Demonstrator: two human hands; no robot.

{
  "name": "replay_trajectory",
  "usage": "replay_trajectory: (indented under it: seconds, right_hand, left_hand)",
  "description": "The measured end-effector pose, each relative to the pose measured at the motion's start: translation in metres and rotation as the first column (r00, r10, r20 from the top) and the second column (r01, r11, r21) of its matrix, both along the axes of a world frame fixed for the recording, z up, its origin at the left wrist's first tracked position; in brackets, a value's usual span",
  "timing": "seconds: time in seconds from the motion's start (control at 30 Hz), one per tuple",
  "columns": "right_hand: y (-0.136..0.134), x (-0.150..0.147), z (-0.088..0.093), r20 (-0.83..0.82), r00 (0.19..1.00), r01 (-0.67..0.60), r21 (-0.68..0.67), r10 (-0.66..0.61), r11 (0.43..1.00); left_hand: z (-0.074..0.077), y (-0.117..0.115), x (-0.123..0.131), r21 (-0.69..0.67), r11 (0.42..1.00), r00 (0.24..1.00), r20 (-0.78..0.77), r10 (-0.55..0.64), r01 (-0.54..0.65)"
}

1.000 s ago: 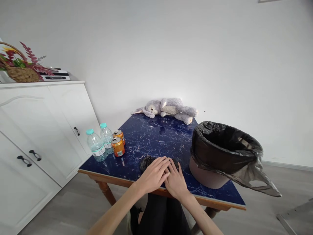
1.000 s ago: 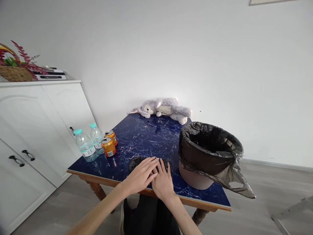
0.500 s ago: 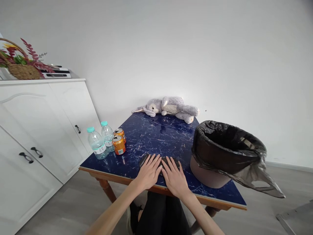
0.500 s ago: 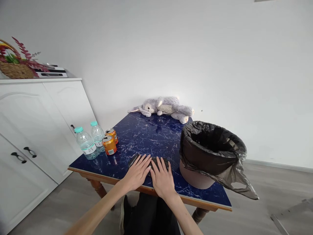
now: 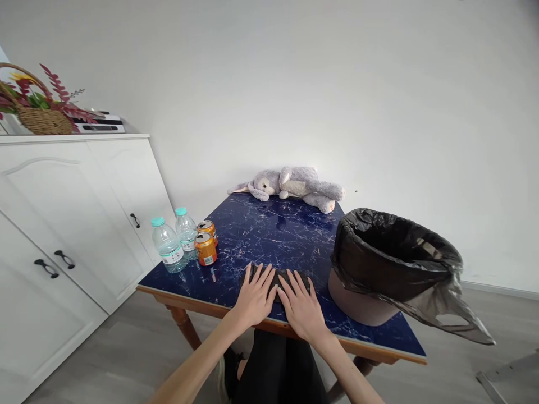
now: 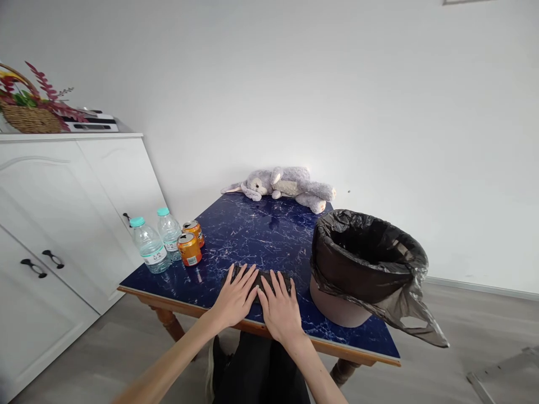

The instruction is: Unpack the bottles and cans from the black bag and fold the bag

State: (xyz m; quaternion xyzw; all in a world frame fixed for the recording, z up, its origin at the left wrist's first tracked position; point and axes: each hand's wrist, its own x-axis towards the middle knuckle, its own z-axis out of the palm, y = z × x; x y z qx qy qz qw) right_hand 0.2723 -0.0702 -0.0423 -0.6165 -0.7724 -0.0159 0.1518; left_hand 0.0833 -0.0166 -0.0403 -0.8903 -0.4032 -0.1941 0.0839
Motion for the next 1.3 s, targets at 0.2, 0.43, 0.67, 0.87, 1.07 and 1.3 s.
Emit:
replay_trajectory:
  seconds: [0.2, 0.43, 0.67, 0.87, 1.07, 1.3]
  right_hand:
    - [-0.001, -0.002, 0.004, 0.007, 1.000, 0.008, -0.015, -0.008, 1.000]
    - [0.001, -0.003, 0.000, 0.000, 1.000, 0.020, 0.022, -0.020, 1.000]
    - [0.002, -0.002, -0.001, -0.017, 1.000, 0.010, 0.032, -0.010, 0.999]
    - [-0.001, -0.002, 0.004, -0.023, 1.000, 0.015, 0.021, -0.014, 1.000]
    - [-0.003, -0.001, 0.007, -0.043, 0.999, 0.026, 0.059, -0.024, 0.998]
    - [-0.047, -0.036, 0.005, -0.150, 0.989, 0.036, 0.188, -0.007, 0.982]
  left_hand:
    - [0.000, 0.000, -0.003, 0.031, 0.996, 0.995, 0.039, 0.088, -0.089]
    - [-0.006, 0.019, -0.023, 0.021, 0.994, 0.993, 0.042, 0.108, -0.109]
    - [-0.011, 0.032, -0.037, 0.007, 0.995, 0.995, 0.029, 0.097, -0.097]
    - [-0.009, 0.031, -0.040, -0.028, 0.993, 0.991, 0.062, 0.120, -0.119]
    - [-0.007, 0.028, -0.040, -0.093, 0.984, 0.955, 0.243, 0.168, -0.150]
    - [0.000, 0.022, -0.038, -0.102, 0.978, 0.889, 0.409, 0.207, -0.181]
